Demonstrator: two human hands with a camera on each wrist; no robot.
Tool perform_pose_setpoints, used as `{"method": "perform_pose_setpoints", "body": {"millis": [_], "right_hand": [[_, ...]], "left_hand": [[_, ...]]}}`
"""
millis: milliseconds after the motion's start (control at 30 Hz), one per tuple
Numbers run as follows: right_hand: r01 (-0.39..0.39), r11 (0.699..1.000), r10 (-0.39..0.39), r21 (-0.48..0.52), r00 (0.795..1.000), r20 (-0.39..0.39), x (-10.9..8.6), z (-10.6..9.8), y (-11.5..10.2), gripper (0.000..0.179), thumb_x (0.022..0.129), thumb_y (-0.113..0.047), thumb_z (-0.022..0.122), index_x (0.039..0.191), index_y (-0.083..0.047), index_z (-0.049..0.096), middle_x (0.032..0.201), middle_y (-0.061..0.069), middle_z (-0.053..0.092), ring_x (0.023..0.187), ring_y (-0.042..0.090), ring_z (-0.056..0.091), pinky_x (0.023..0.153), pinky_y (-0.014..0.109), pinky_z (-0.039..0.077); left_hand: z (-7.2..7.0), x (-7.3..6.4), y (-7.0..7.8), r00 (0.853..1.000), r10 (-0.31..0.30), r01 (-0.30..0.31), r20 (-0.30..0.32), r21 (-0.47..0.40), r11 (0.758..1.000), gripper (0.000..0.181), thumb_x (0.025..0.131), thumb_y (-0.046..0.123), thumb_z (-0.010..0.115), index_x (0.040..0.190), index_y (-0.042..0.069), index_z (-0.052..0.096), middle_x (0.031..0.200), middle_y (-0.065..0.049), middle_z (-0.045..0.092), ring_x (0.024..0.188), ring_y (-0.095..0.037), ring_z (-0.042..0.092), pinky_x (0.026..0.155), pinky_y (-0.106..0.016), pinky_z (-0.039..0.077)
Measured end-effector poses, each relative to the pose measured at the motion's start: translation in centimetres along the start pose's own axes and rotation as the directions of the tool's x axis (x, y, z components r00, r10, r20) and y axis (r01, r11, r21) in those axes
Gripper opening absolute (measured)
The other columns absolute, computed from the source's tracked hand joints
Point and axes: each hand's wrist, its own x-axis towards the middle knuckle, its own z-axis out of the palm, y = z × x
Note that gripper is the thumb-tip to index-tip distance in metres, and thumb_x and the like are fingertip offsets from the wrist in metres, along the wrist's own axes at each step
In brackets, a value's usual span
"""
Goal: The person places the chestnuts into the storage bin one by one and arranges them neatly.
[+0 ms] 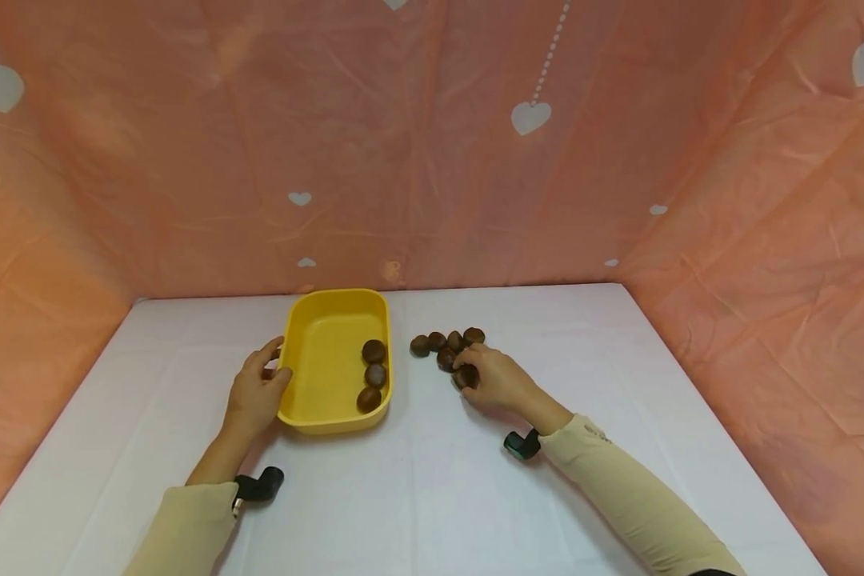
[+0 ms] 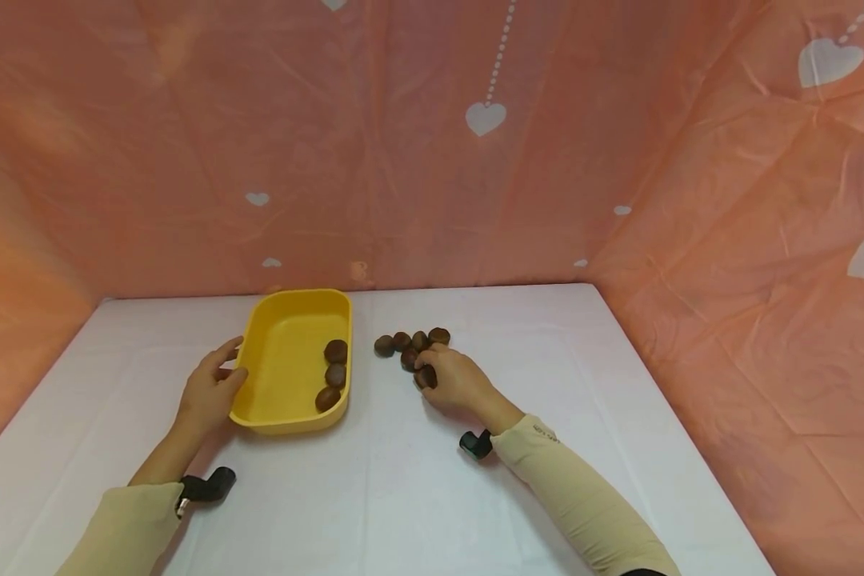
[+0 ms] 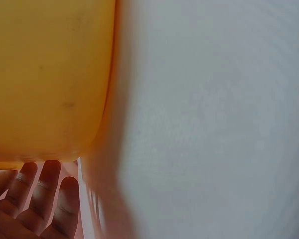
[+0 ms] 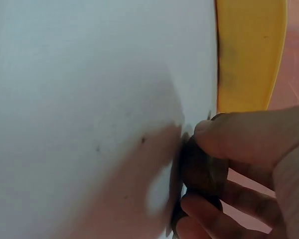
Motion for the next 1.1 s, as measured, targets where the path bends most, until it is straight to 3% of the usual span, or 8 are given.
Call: {"method": "perform_pose_setpoints", "body": {"millis": [400,633,900,1100], "right_hand": [[0.036,0.999,-0.037,-0.039,0.999,-0.006,0.1,0.1,0.1,0.035,0.072,-0.015,0.074,0.106,-0.010,0.067,0.104,0.003,0.065,0.093,0.021,0.062,0.083,0.038,0.051],[0.050,0.999,-0.049,0.010,0.998,-0.025,0.2,-0.2,0.0,0.033,0.071,-0.016,0.074,0.103,-0.013,0.069,0.104,0.002,0.066,0.089,0.016,0.060,0.082,0.034,0.050],[0.088,0.996,-0.088,-0.004,0.993,-0.074,0.9,-0.8,-0.5,0.031,0.072,-0.021,0.074,0.102,-0.017,0.071,0.098,-0.002,0.065,0.074,0.011,0.055,0.066,0.025,0.046],[0.103,0.994,-0.099,0.041,0.991,-0.091,1.7,-1.2,-0.9,0.030,0.072,-0.021,0.074,0.102,-0.017,0.071,0.092,-0.005,0.064,0.075,0.011,0.057,0.065,0.023,0.046]], "left_hand": [[0.0,-0.1,0.2,1.000,0.001,-0.001,0.005,-0.004,1.000,0.055,0.096,0.018,0.045,0.150,0.011,0.034,0.141,-0.019,0.044,0.107,-0.031,0.052,0.080,-0.030,0.048],[-0.2,-0.2,0.4,1.000,0.007,-0.007,0.003,-0.008,1.000,0.055,0.096,0.017,0.045,0.149,0.010,0.035,0.140,-0.018,0.045,0.106,-0.029,0.052,0.078,-0.024,0.045],[-0.2,-0.3,0.5,1.000,0.003,-0.003,0.007,-0.013,1.000,0.055,0.097,0.017,0.046,0.150,0.011,0.034,0.140,-0.018,0.045,0.106,-0.029,0.052,0.076,-0.022,0.045],[-0.2,-0.2,0.4,1.000,0.002,-0.002,0.004,-0.010,1.000,0.055,0.097,0.017,0.046,0.150,0.011,0.034,0.140,-0.018,0.045,0.105,-0.029,0.052,0.077,-0.023,0.045]]}}
